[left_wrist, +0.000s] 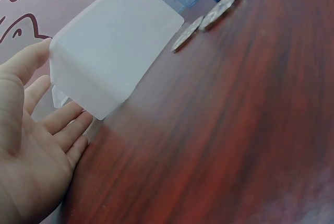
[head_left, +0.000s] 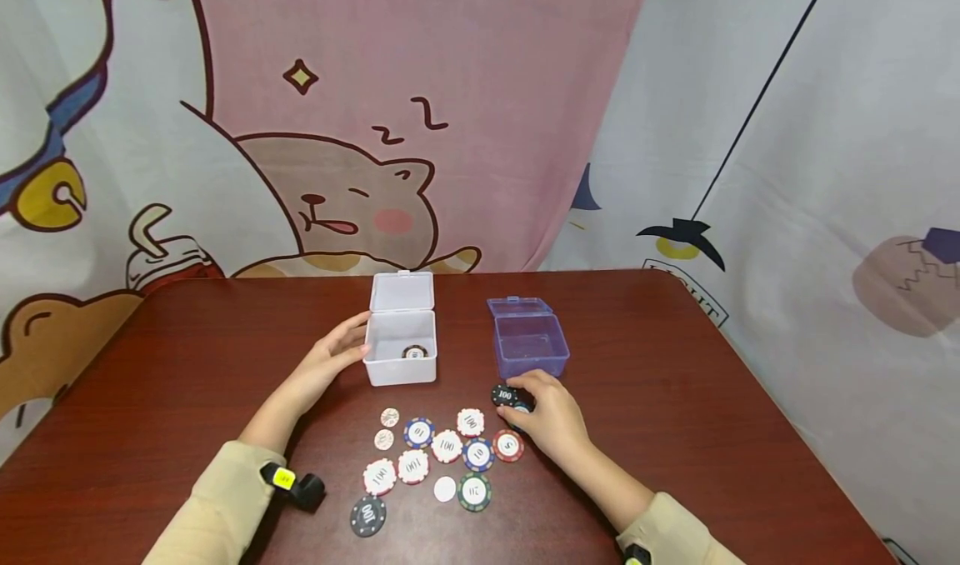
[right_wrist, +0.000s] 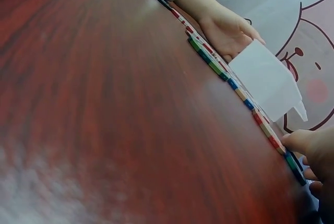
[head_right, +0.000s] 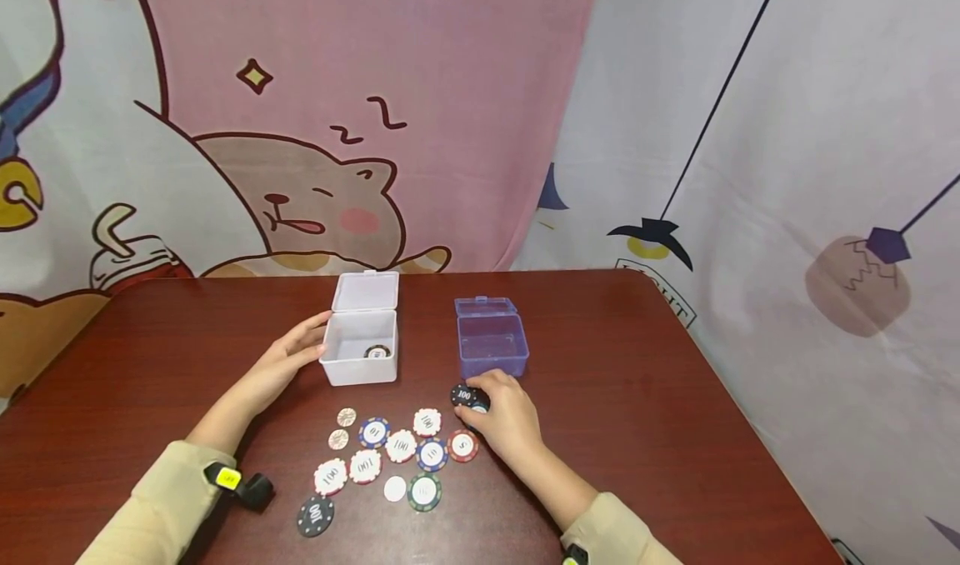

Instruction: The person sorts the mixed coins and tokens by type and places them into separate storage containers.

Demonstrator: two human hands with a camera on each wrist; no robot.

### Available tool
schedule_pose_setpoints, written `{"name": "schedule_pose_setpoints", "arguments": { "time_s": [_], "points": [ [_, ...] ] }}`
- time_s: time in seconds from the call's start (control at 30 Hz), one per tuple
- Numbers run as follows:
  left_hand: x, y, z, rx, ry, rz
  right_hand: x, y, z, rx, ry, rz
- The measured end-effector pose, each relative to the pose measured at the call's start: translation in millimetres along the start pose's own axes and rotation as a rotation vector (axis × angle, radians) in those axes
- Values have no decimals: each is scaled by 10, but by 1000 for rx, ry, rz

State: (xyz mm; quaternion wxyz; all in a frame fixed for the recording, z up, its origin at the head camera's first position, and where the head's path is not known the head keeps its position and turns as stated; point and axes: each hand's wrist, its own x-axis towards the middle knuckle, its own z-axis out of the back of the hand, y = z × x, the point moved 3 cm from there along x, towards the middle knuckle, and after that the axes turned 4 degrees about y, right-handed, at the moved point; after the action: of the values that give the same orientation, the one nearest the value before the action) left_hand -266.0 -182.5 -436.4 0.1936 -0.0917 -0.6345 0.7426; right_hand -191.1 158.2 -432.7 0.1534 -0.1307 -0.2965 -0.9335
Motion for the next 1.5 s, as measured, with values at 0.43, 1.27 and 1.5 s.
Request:
{"name": "schedule_pose_setpoints", "arguments": {
  "time_s": [0.43,1.27,1.5],
  "points": [
    [12,-10,7,3,3,-7,28,67,-46,-9,-23,-9],
    [7,30,5,-5,-1,4,7,105,45,57,-66,49],
    [-1,10,1,-6,2,-2,14,138,73,86,-87,59]
  ]
}}
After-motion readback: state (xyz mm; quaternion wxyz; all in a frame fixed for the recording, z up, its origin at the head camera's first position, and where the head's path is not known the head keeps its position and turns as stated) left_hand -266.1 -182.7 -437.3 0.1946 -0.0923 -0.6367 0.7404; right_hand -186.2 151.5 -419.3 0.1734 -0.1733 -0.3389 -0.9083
